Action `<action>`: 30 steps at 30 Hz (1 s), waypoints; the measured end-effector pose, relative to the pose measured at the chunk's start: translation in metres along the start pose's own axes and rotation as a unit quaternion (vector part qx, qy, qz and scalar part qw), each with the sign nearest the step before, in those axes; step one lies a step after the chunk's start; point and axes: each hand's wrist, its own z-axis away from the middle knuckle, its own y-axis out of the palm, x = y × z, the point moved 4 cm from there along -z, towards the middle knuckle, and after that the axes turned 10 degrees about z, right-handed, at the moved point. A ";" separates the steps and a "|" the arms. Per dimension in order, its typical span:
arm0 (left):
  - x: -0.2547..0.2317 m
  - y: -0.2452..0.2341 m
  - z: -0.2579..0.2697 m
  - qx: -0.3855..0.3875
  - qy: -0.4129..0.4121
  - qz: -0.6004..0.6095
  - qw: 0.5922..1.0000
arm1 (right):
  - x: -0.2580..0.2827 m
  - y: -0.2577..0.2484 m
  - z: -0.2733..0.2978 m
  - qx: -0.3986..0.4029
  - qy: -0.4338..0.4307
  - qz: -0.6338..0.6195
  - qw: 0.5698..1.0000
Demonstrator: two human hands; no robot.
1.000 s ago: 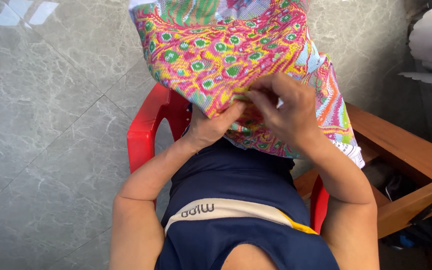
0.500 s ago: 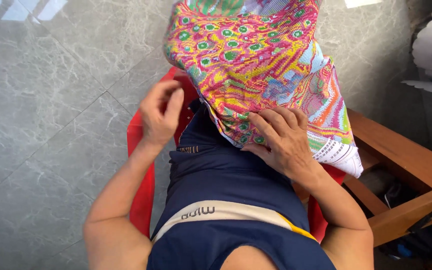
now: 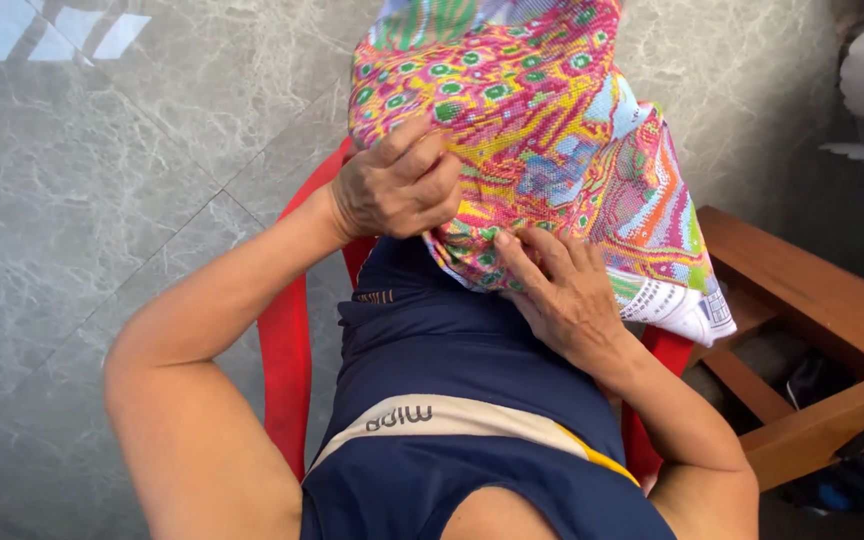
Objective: The person is performing cross-stitching on a patterned fabric canvas using a needle and thread.
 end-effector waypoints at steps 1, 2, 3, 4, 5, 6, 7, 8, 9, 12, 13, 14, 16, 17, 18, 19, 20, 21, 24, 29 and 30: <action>-0.002 -0.003 -0.004 0.011 0.007 0.020 1.000 | 0.000 0.000 0.001 -0.029 0.008 0.002 1.000; -0.006 -0.007 -0.010 0.012 0.008 0.024 1.000 | -0.004 -0.005 0.008 -0.029 0.012 0.001 1.000; -0.010 -0.012 -0.016 0.013 0.007 0.017 1.000 | -0.007 -0.009 0.015 -0.021 0.004 -0.017 1.000; -0.015 -0.017 -0.021 0.013 0.006 0.011 1.000 | -0.010 -0.014 0.022 -0.013 -0.004 -0.035 0.999; -0.018 -0.024 -0.030 0.015 0.006 0.011 1.000 | -0.009 -0.021 0.023 -0.014 -0.003 -0.037 0.999; -0.021 -0.031 -0.039 0.021 0.003 0.003 1.000 | -0.007 -0.028 0.024 0.003 -0.018 -0.030 0.999; -0.025 -0.037 -0.048 0.028 0.000 -0.005 1.000 | -0.005 -0.035 0.028 0.020 -0.032 -0.022 0.999; -0.032 -0.043 -0.054 0.029 0.001 -0.004 1.000 | -0.003 -0.044 0.030 0.020 -0.031 -0.023 0.999; -0.037 -0.048 -0.060 0.038 -0.008 0.000 0.999 | -0.001 -0.051 0.031 0.037 -0.038 -0.033 0.998; -0.060 -0.064 -0.070 0.086 -0.035 0.012 0.996 | 0.011 -0.086 0.031 0.066 -0.056 -0.041 0.995; -0.068 -0.068 -0.072 0.125 -0.053 0.023 0.990 | 0.016 -0.099 0.031 0.077 -0.065 -0.040 0.994; -0.075 -0.079 -0.080 0.125 -0.051 0.022 0.991 | 0.016 -0.120 0.027 0.076 -0.065 -0.039 0.994; -0.085 -0.094 -0.094 0.215 -0.127 0.073 0.966 | 0.022 -0.154 0.022 0.158 -0.130 0.003 0.979; -0.092 -0.095 -0.092 0.213 -0.125 0.072 0.966 | 0.017 -0.166 0.021 0.157 -0.130 0.005 0.979; -0.100 -0.090 -0.087 0.263 -0.158 0.193 0.932 | 0.012 -0.177 0.021 0.174 -0.122 -0.060 0.975; -0.108 -0.086 -0.082 0.307 -0.189 0.310 0.880 | 0.007 -0.189 0.019 0.191 -0.113 -0.125 0.967; -0.102 -0.084 -0.087 0.306 -0.188 0.309 0.881 | -0.005 -0.196 0.003 0.191 -0.114 -0.124 0.967; -0.098 -0.076 -0.084 0.385 -0.251 0.383 0.802 | -0.014 -0.200 -0.012 0.238 -0.122 -0.152 0.952; -0.072 -0.051 -0.088 0.426 -0.332 0.581 0.609 | -0.051 -0.180 -0.013 0.329 -0.086 -0.185 0.922; -0.060 0.014 -0.049 0.268 -0.553 0.764 0.198 | -0.173 -0.014 -0.105 0.492 0.102 -0.202 0.841; -0.061 0.024 -0.049 0.175 -0.568 0.796 0.116 | -0.181 0.012 -0.105 0.428 0.075 -0.354 0.828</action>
